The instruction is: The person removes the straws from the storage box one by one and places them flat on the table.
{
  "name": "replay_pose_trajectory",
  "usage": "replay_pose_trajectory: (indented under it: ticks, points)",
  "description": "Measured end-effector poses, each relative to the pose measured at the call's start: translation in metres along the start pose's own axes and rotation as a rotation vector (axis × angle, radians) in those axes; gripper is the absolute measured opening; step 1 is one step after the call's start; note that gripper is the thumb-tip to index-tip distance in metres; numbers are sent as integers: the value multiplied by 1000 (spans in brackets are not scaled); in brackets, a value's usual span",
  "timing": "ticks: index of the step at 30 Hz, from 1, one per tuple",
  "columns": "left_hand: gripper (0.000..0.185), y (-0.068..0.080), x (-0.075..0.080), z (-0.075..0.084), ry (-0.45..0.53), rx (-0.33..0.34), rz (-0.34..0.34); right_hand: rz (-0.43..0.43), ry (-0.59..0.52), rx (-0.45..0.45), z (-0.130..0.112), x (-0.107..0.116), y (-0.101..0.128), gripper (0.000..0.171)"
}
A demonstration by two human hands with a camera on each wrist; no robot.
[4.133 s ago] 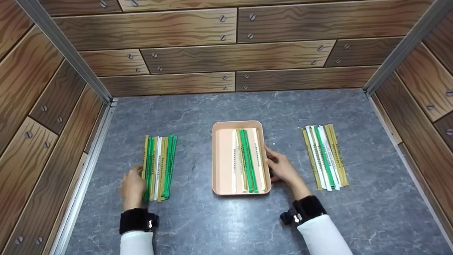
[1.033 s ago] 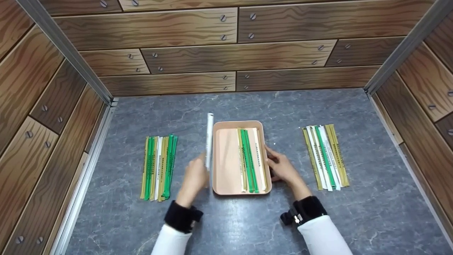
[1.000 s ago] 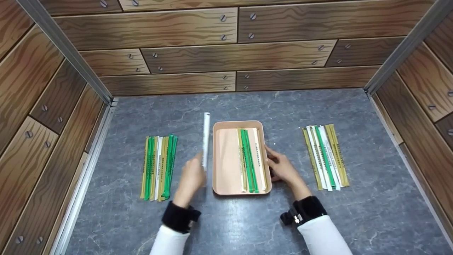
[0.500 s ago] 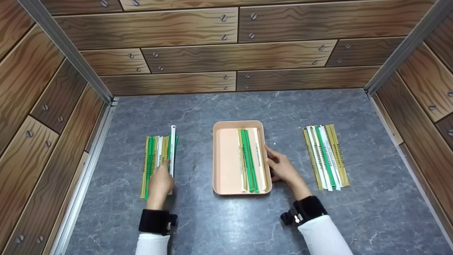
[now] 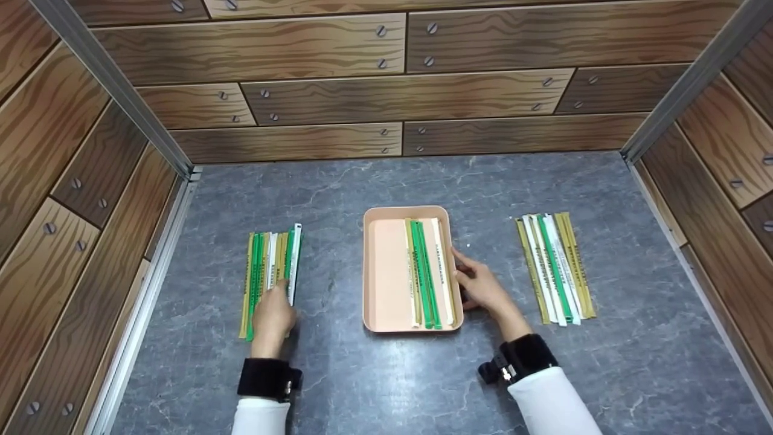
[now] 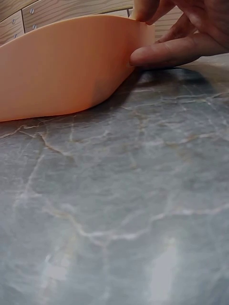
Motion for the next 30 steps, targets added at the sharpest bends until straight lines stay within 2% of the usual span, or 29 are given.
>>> replay_pose_trajectory:
  ticks: [9, 18, 24, 27, 30]
  points:
    - [52, -1, -2, -3, -25, 30, -16, 11, -7, -36, 1, -1, 0, 56]
    - [48, 0, -1, -6, -35, 37, 6, 11, 43, -1, 0, 1, 0, 54]
    - [48, 1, 1, -3, -29, 31, 8, 11, 33, 18, 1, 0, -1, 54]
    - [48, 2, 2, 3, -10, -4, 29, 9, 17, 21, 1, 0, -1, 54]
    - [48, 5, 1, 16, 41, -88, 68, 11, 8, 25, 1, 0, -1, 55]
Point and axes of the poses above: each hand's wrist, its own y-axis away from the middle knuckle, its own x-axis out of the back of the hand, z = x × y, the point moved 7 cm from there along -y, towards the middle knuckle, and after that the axes turned 9 degrees about x, right-handed, at the moved point
